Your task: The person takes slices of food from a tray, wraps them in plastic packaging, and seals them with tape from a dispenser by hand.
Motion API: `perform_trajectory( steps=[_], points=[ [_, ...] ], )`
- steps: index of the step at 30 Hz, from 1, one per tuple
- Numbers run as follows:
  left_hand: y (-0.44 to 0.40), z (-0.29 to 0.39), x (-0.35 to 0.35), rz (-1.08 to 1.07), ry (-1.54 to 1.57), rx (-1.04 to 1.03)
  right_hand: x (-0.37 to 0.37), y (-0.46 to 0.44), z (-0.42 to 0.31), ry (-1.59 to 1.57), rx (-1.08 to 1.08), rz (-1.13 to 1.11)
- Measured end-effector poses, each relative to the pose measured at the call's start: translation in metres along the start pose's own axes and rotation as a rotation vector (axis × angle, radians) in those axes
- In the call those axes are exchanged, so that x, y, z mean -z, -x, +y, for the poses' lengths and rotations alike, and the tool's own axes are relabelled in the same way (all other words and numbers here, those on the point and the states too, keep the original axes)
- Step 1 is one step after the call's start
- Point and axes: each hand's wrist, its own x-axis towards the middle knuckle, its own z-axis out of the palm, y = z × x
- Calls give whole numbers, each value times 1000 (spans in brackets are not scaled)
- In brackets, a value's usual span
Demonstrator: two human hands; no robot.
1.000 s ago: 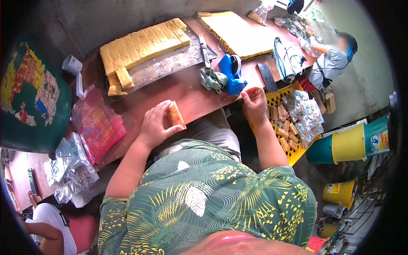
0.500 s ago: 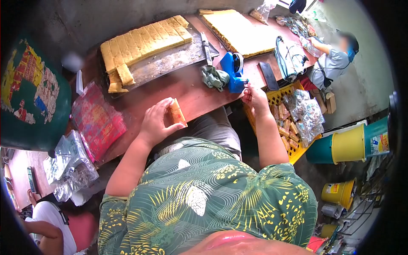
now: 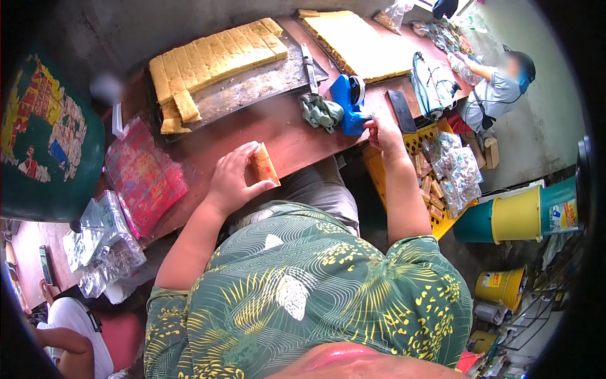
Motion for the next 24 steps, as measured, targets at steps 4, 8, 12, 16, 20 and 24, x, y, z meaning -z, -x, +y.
perform_trajectory(
  steps=[4, 8, 12, 16, 20, 24],
  points=[
    [-1, 3, 3, 5, -3, -3, 4, -12, 10, 124, 354, 182],
    [0, 4, 2, 12, -9, -8, 10, -8, 10, 139, 558, 169],
    [0, 2, 2, 7, 7, 9, -7, 39, 7, 249, 453, 75],
    [-1, 2, 1, 11, 4, -1, -21, 53, 39, 359, 691, 98],
    [-1, 4, 3, 8, -5, -12, -12, 39, 31, 555, 1011, 199],
    [-2, 2, 2, 1, 10, -9, -16, 63, -15, 153, 427, 76]
  ],
)
